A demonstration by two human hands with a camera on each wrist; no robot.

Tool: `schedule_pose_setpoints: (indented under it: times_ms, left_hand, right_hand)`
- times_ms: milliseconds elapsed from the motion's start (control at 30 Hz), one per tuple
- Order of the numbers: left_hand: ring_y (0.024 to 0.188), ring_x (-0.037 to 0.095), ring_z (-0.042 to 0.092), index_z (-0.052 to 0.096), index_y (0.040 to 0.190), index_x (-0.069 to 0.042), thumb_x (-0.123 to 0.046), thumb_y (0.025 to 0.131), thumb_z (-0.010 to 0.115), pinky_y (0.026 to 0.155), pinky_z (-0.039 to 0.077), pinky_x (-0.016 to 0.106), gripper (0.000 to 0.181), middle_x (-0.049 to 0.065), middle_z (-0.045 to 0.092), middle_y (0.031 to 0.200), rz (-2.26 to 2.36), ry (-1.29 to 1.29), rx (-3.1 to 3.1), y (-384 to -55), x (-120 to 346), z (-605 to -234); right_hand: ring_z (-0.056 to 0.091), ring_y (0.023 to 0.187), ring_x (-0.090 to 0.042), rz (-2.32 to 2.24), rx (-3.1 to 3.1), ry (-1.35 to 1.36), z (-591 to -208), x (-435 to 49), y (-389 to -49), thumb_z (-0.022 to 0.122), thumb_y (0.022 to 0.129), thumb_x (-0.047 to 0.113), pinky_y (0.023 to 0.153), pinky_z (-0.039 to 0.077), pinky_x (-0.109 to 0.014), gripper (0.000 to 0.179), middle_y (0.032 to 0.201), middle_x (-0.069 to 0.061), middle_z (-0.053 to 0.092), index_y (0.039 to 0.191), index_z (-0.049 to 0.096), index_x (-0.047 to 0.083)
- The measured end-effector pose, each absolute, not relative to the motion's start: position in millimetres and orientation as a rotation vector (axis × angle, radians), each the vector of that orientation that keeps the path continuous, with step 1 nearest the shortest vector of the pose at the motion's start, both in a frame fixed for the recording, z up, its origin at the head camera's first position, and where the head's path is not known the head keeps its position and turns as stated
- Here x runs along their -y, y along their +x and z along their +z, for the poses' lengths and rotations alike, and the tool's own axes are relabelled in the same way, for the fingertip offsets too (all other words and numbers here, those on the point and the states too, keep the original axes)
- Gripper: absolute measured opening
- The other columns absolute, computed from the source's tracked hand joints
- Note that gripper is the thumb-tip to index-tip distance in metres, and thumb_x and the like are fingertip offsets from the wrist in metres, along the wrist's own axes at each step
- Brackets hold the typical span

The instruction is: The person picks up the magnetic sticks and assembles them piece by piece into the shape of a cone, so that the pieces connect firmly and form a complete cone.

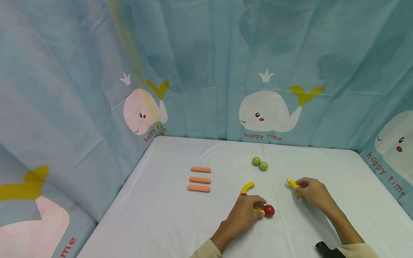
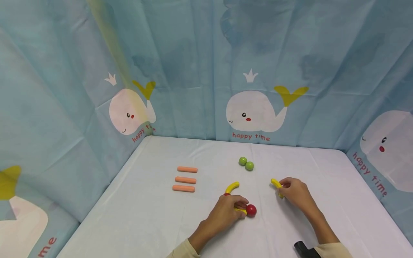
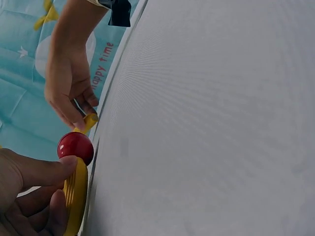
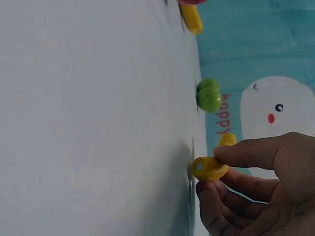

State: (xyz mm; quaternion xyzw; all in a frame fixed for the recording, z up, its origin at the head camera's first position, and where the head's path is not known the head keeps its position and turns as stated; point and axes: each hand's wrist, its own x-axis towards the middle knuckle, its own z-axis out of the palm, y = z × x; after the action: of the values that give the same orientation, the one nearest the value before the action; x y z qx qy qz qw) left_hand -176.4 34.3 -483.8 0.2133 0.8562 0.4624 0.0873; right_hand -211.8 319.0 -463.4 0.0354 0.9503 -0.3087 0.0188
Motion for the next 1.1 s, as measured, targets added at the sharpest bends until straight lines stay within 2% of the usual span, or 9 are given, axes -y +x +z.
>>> schedule_pose_setpoints:
  times_ms: [133,300,433,733,900,1100]
  left_hand:
    - [0.089,-0.004,0.069,0.080,0.117,-0.013,0.000,0.086,0.086,0.085,0.056,0.017,0.034,-0.011,0.079,0.100,1.396,0.638,-2.548,-176.6,-34.5,-483.3]
    - [0.090,-0.003,0.071,0.080,0.117,-0.012,0.000,0.086,0.085,0.084,0.056,0.017,0.033,-0.009,0.080,0.101,1.430,0.650,-2.542,-177.7,-33.8,-484.6]
    - [0.091,-0.003,0.072,0.080,0.117,-0.010,0.000,0.086,0.085,0.083,0.056,0.016,0.033,-0.007,0.080,0.101,1.449,0.669,-2.535,-178.5,-33.3,-486.0]
    - [0.091,-0.002,0.072,0.079,0.118,-0.010,0.000,0.086,0.086,0.084,0.057,0.017,0.034,-0.007,0.080,0.101,1.483,0.650,-2.520,-179.3,-33.1,-485.9]
    - [0.091,-0.002,0.073,0.079,0.116,-0.008,0.000,0.086,0.086,0.085,0.057,0.017,0.032,-0.005,0.080,0.101,1.502,0.678,-2.540,-179.9,-32.7,-487.3]
    - [0.092,0.000,0.074,0.079,0.115,-0.007,0.001,0.086,0.086,0.085,0.057,0.017,0.031,-0.004,0.081,0.102,1.503,0.702,-2.560,-179.9,-32.7,-488.0]
  right_hand:
    - [0.065,0.092,-0.027,-1.003,-2.940,0.095,-464.3,-313.1,-205.9,0.076,0.092,0.015,0.071,0.053,-0.036,0.037,0.100,-0.014,0.073,0.119,0.069,-0.009]
    - [0.067,0.081,-0.020,-1.086,-2.895,0.063,-465.0,-303.9,-199.3,0.076,0.094,0.016,0.066,0.054,-0.032,0.044,0.098,-0.011,0.074,0.129,0.064,-0.007]
    - [0.069,0.076,-0.019,-1.180,-2.815,0.075,-465.4,-297.3,-196.1,0.077,0.096,0.017,0.068,0.054,-0.032,0.052,0.098,-0.010,0.076,0.137,0.058,-0.008]
    - [0.073,0.080,-0.020,-1.332,-2.670,0.100,-470.6,-283.6,-190.6,0.078,0.097,0.023,0.079,0.055,-0.032,0.060,0.099,-0.007,0.078,0.143,0.054,-0.006]
    - [0.075,0.080,-0.022,-1.432,-2.599,0.086,-472.2,-273.4,-186.7,0.080,0.096,0.020,0.075,0.060,-0.029,0.061,0.098,-0.009,0.077,0.142,0.053,-0.009]
    - [0.076,0.080,-0.024,-1.493,-2.548,0.077,-475.0,-266.8,-184.4,0.079,0.097,0.019,0.076,0.063,-0.033,0.061,0.097,-0.010,0.076,0.144,0.053,-0.009]
